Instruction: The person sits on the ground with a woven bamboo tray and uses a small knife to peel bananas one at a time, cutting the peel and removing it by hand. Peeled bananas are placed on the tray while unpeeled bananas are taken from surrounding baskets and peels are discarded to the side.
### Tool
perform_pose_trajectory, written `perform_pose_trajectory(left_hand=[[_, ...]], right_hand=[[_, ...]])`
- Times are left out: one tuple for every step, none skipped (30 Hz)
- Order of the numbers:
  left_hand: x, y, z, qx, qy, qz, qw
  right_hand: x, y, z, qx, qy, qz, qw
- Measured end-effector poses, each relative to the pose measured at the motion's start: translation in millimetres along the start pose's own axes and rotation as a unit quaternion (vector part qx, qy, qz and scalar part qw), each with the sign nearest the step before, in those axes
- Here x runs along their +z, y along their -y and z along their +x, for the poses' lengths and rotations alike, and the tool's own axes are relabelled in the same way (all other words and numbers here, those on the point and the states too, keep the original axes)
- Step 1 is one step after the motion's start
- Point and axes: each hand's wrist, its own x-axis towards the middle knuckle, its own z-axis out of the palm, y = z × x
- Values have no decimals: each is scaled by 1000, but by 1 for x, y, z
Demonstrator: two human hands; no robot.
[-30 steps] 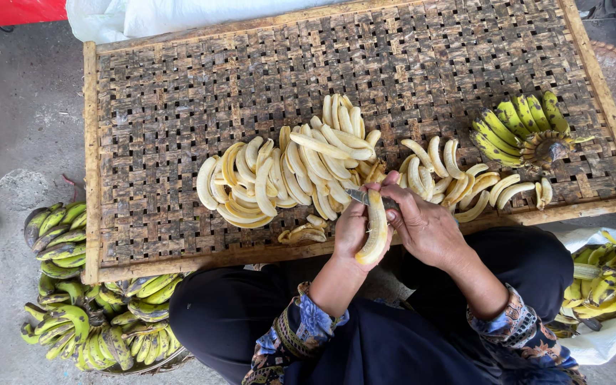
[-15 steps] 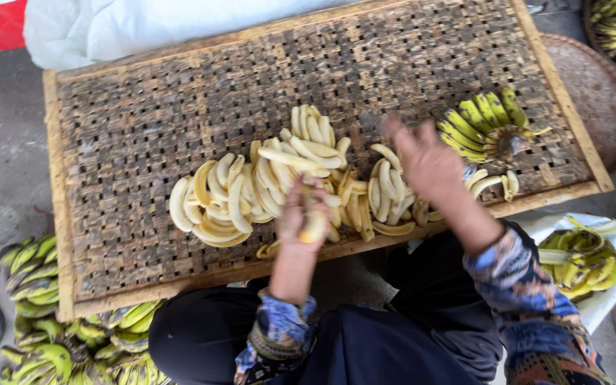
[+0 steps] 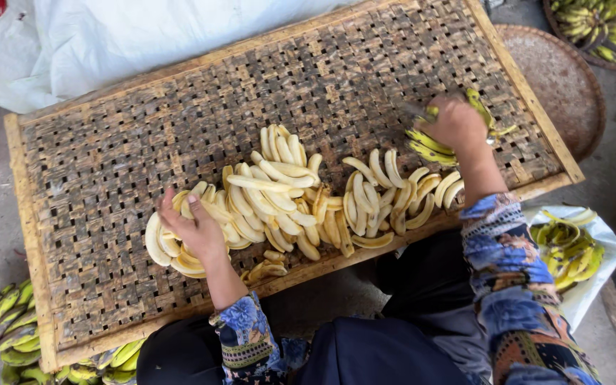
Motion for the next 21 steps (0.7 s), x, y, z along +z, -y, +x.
perform_pose_trajectory(left_hand=[[-1, -4, -5, 6, 0, 3, 1000], [-3, -7, -8, 12, -2, 5, 1000], [-3, -11, -8, 22, -7, 5, 1000], [-1, -13, -8, 9, -1, -64, 998], [1, -15, -8, -5, 5, -133, 991], [2, -16, -8, -18, 13, -200, 979], [1, -16, -8, -25, 13, -194, 981], [2, -16, -9, -32, 12, -188, 982], [2, -16, -9, -40, 11, -181, 983], [2, -15, -10, -40, 8, -182, 982], [1, -15, -11, -40, 4, -182, 982], [0, -15, -12, -39, -1, -183, 982], [1, -16, -13, -52, -4, -207, 977], [1, -17, -13, -65, -5, -229, 971], [-1, -17, -13, -78, -6, -248, 966], [0, -18, -13, -89, -8, -250, 964], [1, -18, -14, -100, -9, -254, 962], [2, -18, -14, -110, -10, -259, 960], [6, -18, -14, -101, -6, -266, 959], [10, -17, -14, -93, 0, -272, 958], [14, -16, -15, -85, 6, -278, 957]], right_hand=[[-1, -14, 1, 73, -16, -4, 997], [-4, -27, 1, 144, -33, -8, 989], [-8, -43, 0, 201, -96, -16, 975], [-11, -60, -3, 256, -158, -23, 953], [-15, -74, -9, 324, -132, 44, 936], [-15, -85, -15, 389, -106, 111, 909], [-13, -91, -19, 440, -55, 137, 886], [-12, -98, -23, 486, -5, 162, 859], [-11, -103, -24, 530, 47, 186, 826], [-11, -107, -25, 539, 62, 221, 811], [-12, -109, -26, 547, 78, 255, 794], [-12, -111, -25, 552, 92, 290, 776], [-14, -114, -24, 519, 89, 278, 803], [-17, -115, -25, 486, 87, 266, 828], [-18, -113, -29, 453, 88, 254, 850], [-19, -110, -33, 477, 125, 254, 832], [-22, -109, -36, 499, 161, 254, 813], [-24, -106, -40, 520, 196, 253, 792], [-22, -99, -46, 518, 186, 286, 785], [-17, -91, -51, 516, 176, 317, 776], [-15, -87, -55, 514, 166, 348, 766]])
